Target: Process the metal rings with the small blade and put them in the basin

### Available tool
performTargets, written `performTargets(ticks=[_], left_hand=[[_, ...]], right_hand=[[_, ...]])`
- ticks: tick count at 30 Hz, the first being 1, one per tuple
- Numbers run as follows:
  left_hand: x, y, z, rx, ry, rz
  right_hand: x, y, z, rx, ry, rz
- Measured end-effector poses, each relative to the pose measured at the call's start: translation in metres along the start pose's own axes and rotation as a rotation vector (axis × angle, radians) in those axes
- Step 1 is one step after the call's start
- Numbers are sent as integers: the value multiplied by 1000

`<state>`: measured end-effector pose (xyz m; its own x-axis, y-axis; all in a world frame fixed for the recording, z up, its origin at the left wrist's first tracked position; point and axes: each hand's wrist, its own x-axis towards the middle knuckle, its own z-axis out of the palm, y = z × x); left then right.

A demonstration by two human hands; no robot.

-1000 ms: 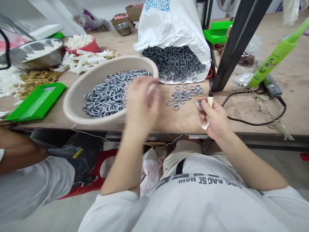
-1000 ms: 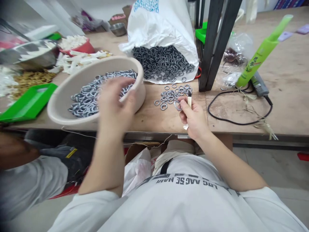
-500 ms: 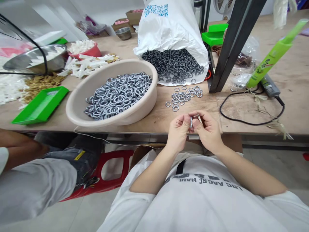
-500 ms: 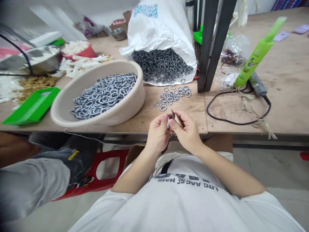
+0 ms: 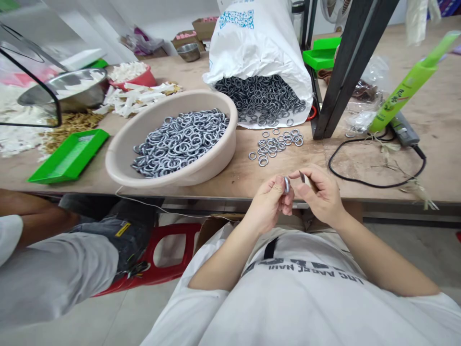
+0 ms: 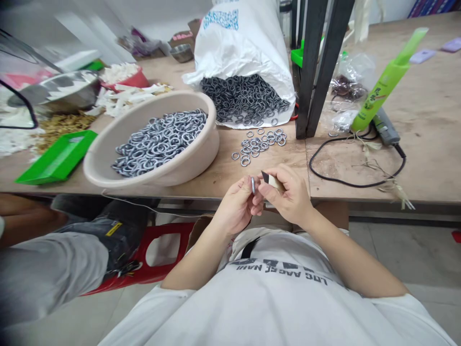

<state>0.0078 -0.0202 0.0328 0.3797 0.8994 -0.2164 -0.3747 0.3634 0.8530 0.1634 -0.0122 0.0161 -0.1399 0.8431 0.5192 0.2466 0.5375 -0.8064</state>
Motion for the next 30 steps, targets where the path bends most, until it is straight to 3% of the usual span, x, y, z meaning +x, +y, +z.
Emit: performTargets(ticks=[4, 12, 17, 20, 22, 27, 30], left_hand=[[3, -3, -5, 102, 34, 165], [2, -5, -7, 171, 54, 188], [1, -4, -10, 149, 7, 177], [-5, -7, -15, 119, -96, 88], [-9, -10, -21, 102, -113, 39], [-16, -10, -50, 53, 95, 45], [-18, -1, -69, 29, 219, 102]], right_hand=[[1, -7, -11, -56, -117, 29], [3, -26, -17, -225, -325, -63], [4, -11, -18, -244, -336, -47], [20, 21, -15, -283, -170, 101], [38, 41, -7, -360, -125, 191], [83, 60, 45, -646, -411, 50], [96, 55, 69, -764, -484, 80]])
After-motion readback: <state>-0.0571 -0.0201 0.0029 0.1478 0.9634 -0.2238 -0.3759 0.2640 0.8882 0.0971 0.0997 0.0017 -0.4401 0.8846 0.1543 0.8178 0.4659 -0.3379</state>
